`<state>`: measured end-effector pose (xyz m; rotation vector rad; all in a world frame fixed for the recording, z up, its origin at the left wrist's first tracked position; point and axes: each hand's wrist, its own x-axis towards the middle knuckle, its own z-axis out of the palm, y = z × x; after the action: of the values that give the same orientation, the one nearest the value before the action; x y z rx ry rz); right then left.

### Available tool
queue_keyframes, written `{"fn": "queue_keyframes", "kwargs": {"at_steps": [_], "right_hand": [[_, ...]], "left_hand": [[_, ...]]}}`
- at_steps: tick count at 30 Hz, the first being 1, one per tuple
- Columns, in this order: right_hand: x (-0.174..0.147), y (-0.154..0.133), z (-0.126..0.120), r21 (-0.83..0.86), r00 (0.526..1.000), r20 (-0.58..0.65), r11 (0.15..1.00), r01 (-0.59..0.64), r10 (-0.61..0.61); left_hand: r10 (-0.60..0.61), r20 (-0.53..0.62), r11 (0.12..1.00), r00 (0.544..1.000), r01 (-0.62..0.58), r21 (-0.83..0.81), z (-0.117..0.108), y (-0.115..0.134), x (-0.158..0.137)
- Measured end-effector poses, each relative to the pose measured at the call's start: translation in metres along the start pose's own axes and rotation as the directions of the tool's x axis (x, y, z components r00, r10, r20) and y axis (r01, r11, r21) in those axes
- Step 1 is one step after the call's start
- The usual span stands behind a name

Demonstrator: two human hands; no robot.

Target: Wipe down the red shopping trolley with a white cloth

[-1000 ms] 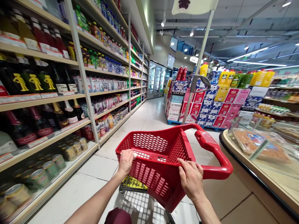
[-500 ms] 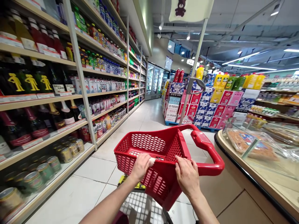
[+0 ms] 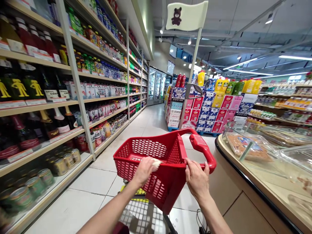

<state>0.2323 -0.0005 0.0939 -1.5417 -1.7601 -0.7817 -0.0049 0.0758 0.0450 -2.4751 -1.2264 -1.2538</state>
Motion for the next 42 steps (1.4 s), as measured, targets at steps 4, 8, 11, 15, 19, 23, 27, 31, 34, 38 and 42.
{"fn": "queue_keyframes", "kwargs": {"at_steps": [4, 8, 11, 15, 19, 23, 27, 31, 34, 38, 42], "right_hand": [[-0.002, 0.009, -0.001, 0.046, 0.999, 0.0, 0.998, 0.04, -0.04], [0.0, 0.013, 0.0, 0.071, 0.999, -0.009, 0.997, 0.033, -0.033], [0.001, 0.018, -0.003, 0.077, 1.0, -0.006, 0.997, 0.008, -0.008], [0.001, 0.02, -0.006, 0.104, 1.0, 0.011, 0.995, -0.009, 0.008], [0.006, 0.015, -0.005, 0.125, 1.0, 0.02, 0.992, 0.001, -0.004], [0.009, 0.02, -0.002, 0.05, 0.998, -0.01, 0.997, -0.057, 0.057], [0.009, 0.025, -0.004, 0.092, 0.999, 0.011, 0.995, -0.046, 0.045], [0.011, 0.021, -0.005, 0.164, 0.999, -0.015, 0.985, -0.044, 0.047], [0.014, 0.024, -0.007, 0.165, 0.995, -0.044, 0.983, -0.076, 0.084], [0.014, 0.038, -0.011, 0.136, 0.979, -0.051, 0.973, -0.188, 0.197], [0.013, 0.041, -0.013, 0.216, 0.977, -0.013, 0.955, -0.206, 0.213]], "left_hand": [[-0.12, -0.069, 0.992, 0.99, 0.122, 0.018, -0.007, -0.018, -0.002], [-0.028, -0.009, 0.999, 1.0, 0.027, -0.021, 0.016, 0.022, 0.01], [0.049, 0.054, 0.997, 0.997, -0.045, -0.067, 0.014, 0.028, 0.015], [-0.066, -0.014, 0.997, 0.998, 0.065, -0.034, -0.007, -0.005, 0.01], [-0.021, -0.008, 0.999, 1.0, 0.02, -0.05, 0.005, 0.02, 0.018], [0.142, 0.055, 0.983, 0.988, -0.134, -0.126, 0.02, 0.053, 0.029], [-0.017, -0.058, 0.998, 0.998, 0.013, -0.061, 0.009, 0.019, 0.02], [-0.047, -0.078, 0.997, 0.996, 0.043, -0.057, 0.016, 0.026, 0.022], [0.094, 0.01, 0.988, 0.996, -0.092, -0.123, 0.032, 0.071, 0.036], [0.139, 0.014, 0.982, 0.99, -0.136, -0.133, 0.03, 0.074, 0.039], [0.019, -0.064, 0.996, 0.998, -0.025, -0.09, 0.02, 0.041, 0.03]]}}
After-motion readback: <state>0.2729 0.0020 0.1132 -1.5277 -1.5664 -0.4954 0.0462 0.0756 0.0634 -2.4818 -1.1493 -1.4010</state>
